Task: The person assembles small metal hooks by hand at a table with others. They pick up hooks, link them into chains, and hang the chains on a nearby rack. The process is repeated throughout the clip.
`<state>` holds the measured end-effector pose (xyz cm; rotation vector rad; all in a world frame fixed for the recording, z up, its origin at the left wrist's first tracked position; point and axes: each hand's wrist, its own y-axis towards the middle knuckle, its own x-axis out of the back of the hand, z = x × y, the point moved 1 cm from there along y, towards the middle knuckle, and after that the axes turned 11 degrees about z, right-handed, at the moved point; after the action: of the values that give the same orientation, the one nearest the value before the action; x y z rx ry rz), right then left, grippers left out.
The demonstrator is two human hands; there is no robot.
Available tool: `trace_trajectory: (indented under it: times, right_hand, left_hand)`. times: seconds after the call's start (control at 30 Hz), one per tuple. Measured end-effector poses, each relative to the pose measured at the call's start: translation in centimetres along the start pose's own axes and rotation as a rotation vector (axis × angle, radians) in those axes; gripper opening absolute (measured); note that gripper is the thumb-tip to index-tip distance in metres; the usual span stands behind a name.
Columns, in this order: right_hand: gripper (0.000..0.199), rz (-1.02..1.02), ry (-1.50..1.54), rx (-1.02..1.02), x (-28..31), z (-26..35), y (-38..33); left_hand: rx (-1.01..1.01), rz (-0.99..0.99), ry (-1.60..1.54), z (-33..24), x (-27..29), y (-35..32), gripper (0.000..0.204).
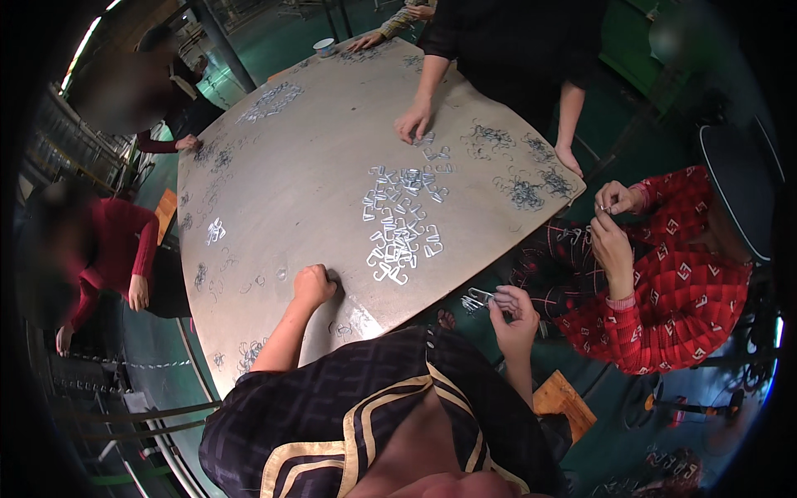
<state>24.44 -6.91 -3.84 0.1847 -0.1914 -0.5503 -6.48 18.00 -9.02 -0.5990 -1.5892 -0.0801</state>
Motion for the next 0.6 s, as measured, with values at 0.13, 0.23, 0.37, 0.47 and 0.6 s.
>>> trace_trajectory:
  times: [0.13,0.23,0.37,0.47,0.6]
  right_hand:
    - [0.031,-0.009,-0.024,0.024,0.0,0.1,0.4]
    - [0.032,-0.011,-0.082,0.048,-0.4,0.9,0.5]
    - [0.034,-0.033,-0.116,0.099,-0.6,1.9,0.4]
    - [0.034,-0.045,-0.156,0.096,-0.4,2.5,0.2]
    - [0.035,-0.064,-0.188,0.106,0.0,3.2,0.0]
  left_hand:
    - [-0.249,0.257,-0.951,-6.3,2.5,0.7,0.007]
    - [-0.572,0.527,-1.444,-14.5,6.4,-2.2,0.014]
    - [-0.714,0.663,-1.395,-20.3,7.8,-3.6,0.009]
    - [-0.706,0.692,-1.218,-22.1,8.0,-3.2,0.007]
    - [-0.797,0.564,-1.048,-23.1,7.3,-2.8,0.011]
